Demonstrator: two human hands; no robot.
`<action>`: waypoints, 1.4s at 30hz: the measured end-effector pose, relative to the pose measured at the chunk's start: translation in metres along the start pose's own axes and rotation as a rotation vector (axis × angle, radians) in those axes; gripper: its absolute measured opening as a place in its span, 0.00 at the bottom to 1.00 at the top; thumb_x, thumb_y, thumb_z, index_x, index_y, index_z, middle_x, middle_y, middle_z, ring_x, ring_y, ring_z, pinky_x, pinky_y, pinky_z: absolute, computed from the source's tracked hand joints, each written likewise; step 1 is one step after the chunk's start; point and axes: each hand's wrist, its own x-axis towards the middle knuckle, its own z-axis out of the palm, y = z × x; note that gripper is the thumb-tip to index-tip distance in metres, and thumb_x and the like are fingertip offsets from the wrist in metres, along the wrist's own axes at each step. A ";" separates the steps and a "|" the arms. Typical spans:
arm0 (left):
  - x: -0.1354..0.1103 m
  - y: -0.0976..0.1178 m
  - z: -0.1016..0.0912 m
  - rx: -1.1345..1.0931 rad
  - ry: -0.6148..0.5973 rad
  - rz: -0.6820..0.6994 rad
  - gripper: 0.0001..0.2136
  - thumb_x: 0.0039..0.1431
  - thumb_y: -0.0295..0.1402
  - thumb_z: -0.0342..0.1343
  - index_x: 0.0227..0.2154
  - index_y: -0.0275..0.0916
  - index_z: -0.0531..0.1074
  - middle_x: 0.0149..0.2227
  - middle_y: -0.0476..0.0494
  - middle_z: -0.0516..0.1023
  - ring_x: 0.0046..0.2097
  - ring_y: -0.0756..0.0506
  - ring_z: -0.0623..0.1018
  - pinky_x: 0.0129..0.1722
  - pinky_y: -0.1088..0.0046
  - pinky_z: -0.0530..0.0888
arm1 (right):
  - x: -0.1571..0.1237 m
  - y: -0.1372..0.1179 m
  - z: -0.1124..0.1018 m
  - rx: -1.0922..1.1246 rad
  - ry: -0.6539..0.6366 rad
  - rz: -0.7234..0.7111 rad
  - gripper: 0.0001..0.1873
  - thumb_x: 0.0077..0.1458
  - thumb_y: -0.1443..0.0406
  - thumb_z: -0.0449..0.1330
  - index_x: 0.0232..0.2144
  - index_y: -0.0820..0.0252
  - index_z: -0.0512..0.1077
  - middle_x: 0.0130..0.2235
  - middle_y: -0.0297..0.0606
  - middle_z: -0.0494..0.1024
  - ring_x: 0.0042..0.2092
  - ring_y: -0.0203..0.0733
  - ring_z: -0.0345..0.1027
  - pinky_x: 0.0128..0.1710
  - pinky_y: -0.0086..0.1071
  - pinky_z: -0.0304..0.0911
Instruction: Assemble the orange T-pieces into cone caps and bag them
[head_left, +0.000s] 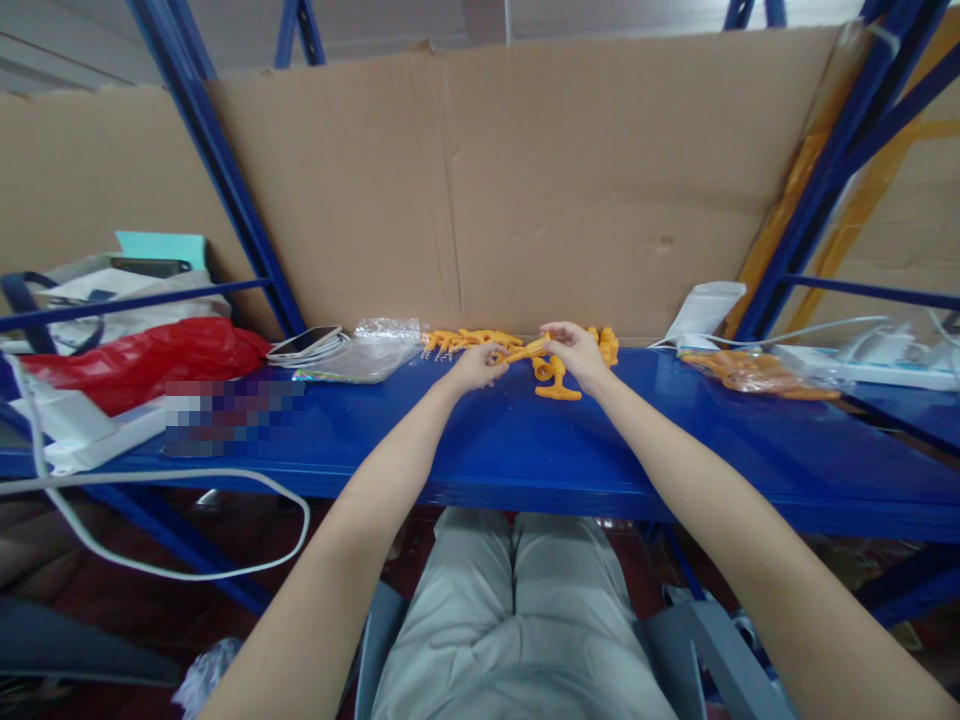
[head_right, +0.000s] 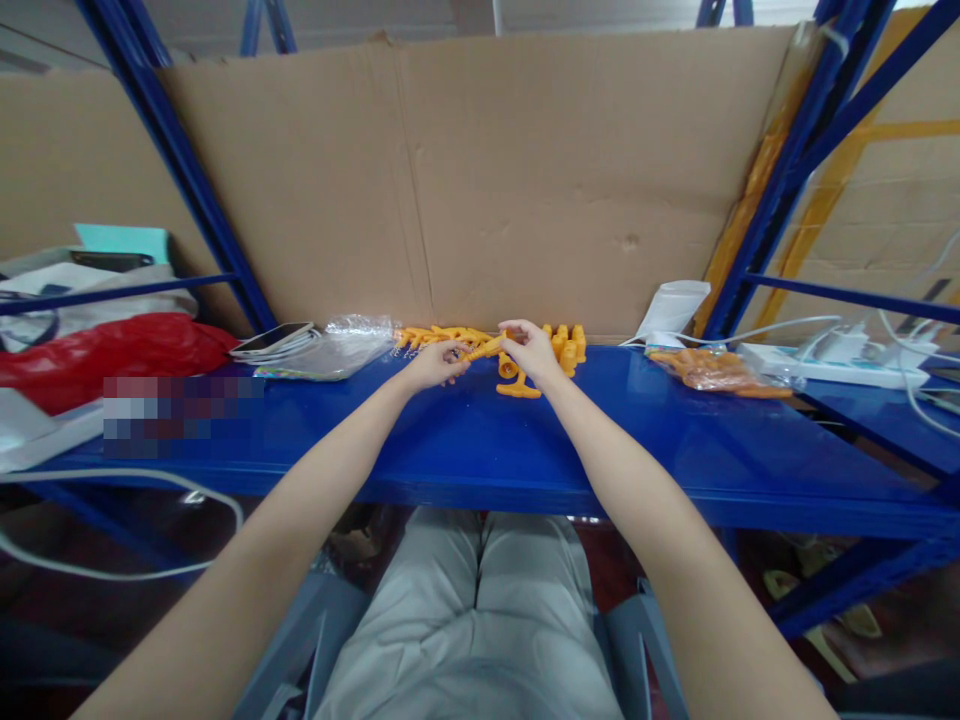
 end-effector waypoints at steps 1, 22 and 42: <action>0.001 0.000 0.000 -0.004 0.050 0.012 0.15 0.58 0.29 0.58 0.48 0.37 0.75 0.21 0.52 0.73 0.21 0.49 0.74 0.31 0.71 0.76 | 0.000 0.001 0.000 -0.004 0.003 -0.001 0.14 0.46 0.65 0.61 0.39 0.59 0.74 0.42 0.38 0.77 0.43 0.39 0.73 0.48 0.38 0.69; -0.010 0.009 0.000 0.115 -0.111 0.074 0.16 0.63 0.36 0.55 0.51 0.36 0.76 0.28 0.47 0.77 0.19 0.54 0.71 0.20 0.79 0.69 | 0.005 0.004 -0.008 0.073 -0.033 -0.040 0.11 0.51 0.59 0.66 0.37 0.56 0.74 0.42 0.39 0.80 0.45 0.42 0.75 0.50 0.43 0.71; -0.010 0.023 0.013 -0.071 0.075 0.023 0.16 0.59 0.25 0.57 0.50 0.35 0.72 0.23 0.54 0.72 0.20 0.53 0.72 0.20 0.81 0.69 | 0.004 0.000 0.004 0.118 0.019 -0.250 0.18 0.51 0.53 0.66 0.40 0.52 0.67 0.43 0.38 0.76 0.48 0.44 0.72 0.55 0.44 0.66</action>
